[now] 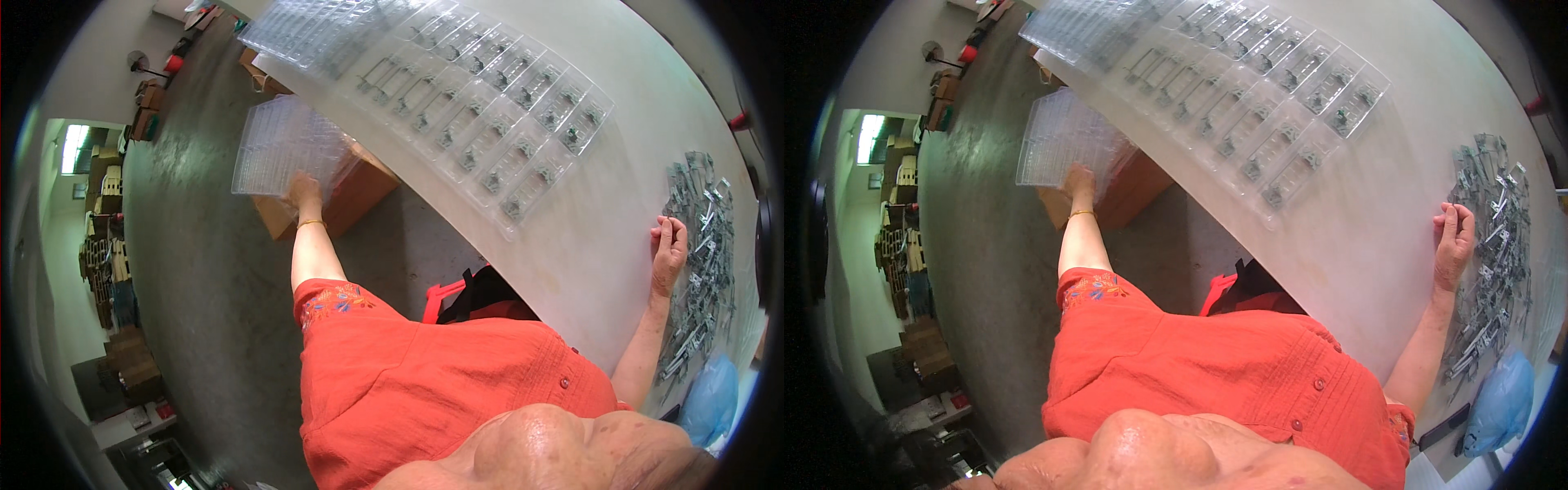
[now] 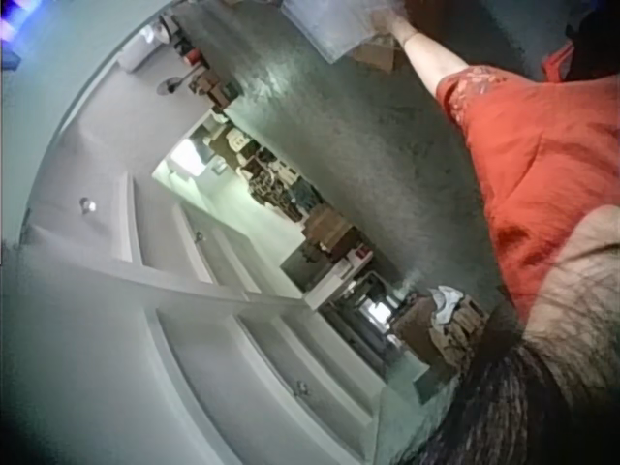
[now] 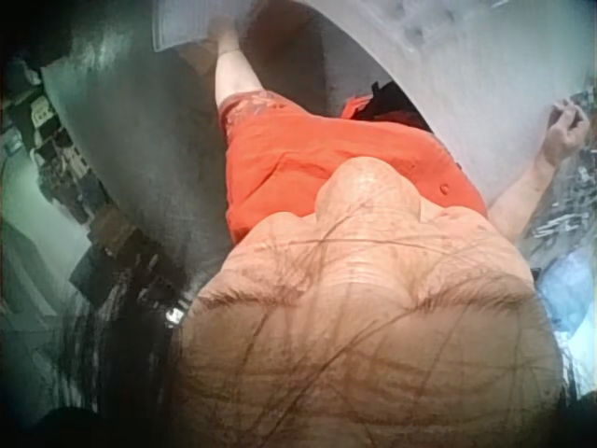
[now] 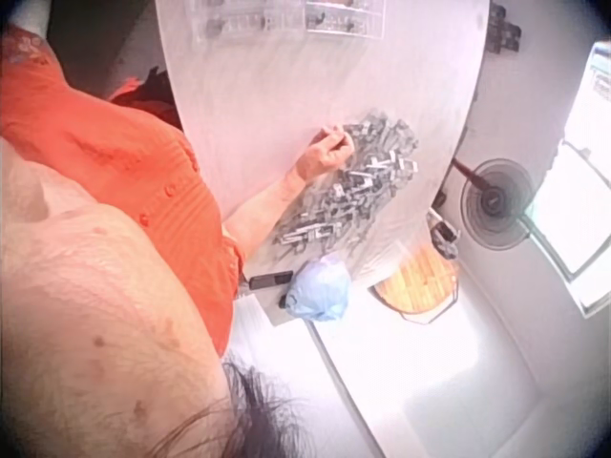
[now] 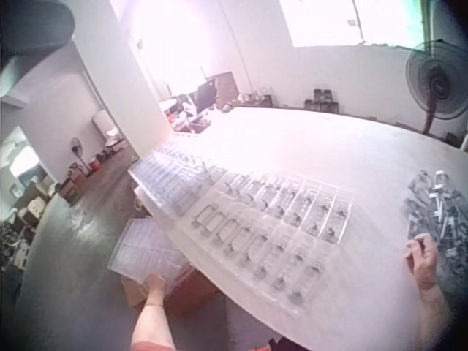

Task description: The person assembles metal brackets by connecting metal pieces and inserting pins by hand, then arranges clear plastic packaging trays on the table.

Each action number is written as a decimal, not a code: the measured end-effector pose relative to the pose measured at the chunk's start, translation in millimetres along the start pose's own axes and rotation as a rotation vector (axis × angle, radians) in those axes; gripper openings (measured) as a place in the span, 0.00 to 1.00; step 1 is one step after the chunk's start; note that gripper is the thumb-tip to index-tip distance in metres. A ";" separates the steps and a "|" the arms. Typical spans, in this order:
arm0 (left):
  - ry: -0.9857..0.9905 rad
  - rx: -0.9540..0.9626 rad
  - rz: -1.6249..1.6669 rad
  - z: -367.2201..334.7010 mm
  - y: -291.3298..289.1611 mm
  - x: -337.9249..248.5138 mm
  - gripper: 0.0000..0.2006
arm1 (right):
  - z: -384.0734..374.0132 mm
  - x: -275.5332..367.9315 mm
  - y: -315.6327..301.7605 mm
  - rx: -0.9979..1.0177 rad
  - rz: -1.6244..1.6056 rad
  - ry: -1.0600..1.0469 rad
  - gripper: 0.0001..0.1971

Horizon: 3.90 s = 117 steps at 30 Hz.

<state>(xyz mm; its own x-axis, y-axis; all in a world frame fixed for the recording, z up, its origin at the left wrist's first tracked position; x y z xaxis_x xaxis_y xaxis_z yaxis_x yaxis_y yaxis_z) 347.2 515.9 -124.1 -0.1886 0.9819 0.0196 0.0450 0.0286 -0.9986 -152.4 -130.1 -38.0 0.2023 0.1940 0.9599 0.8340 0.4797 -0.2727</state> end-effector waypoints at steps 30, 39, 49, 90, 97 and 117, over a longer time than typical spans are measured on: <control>-0.170 -0.641 0.147 49.0 -169.5 34.1 0.11 | 7.1 12.7 13.4 0.082 -0.169 -0.043 0.05; 0.390 -0.969 0.208 111.1 -269.8 -80.9 0.09 | 7.8 20.8 13.7 0.080 -0.159 -0.091 0.04; 1.032 -0.925 0.255 256.8 -303.2 -198.5 0.08 | 9.2 25.6 11.7 0.047 -0.103 -0.113 0.05; 1.166 -0.362 0.377 327.5 -212.0 -280.2 0.07 | 12.2 37.5 11.1 0.043 -0.085 -0.112 0.05; 1.141 -0.321 0.417 319.3 -210.6 -282.6 0.07 | 12.3 37.4 10.8 0.040 -0.097 -0.099 0.05; 1.132 -0.205 0.403 311.9 -207.2 -285.1 0.09 | 12.6 39.7 10.9 0.036 -0.073 -0.129 0.05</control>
<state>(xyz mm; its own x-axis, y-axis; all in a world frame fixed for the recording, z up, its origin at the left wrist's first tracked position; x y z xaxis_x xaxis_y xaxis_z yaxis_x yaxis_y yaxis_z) 85.6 171.6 61.8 0.8319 0.5327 -0.1551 0.0766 -0.3871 -0.9189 -141.7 -106.5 -3.7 0.0721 0.2648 0.9616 0.8248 0.5263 -0.2067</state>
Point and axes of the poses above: each hand's wrist, its own z-axis away from the middle knuckle, its own y-axis out of the palm, x = y × z, the point moved 7 cm from there along -z, towards the middle knuckle, and after that the axes turned 1 degree about z, right-handed, at the moved point
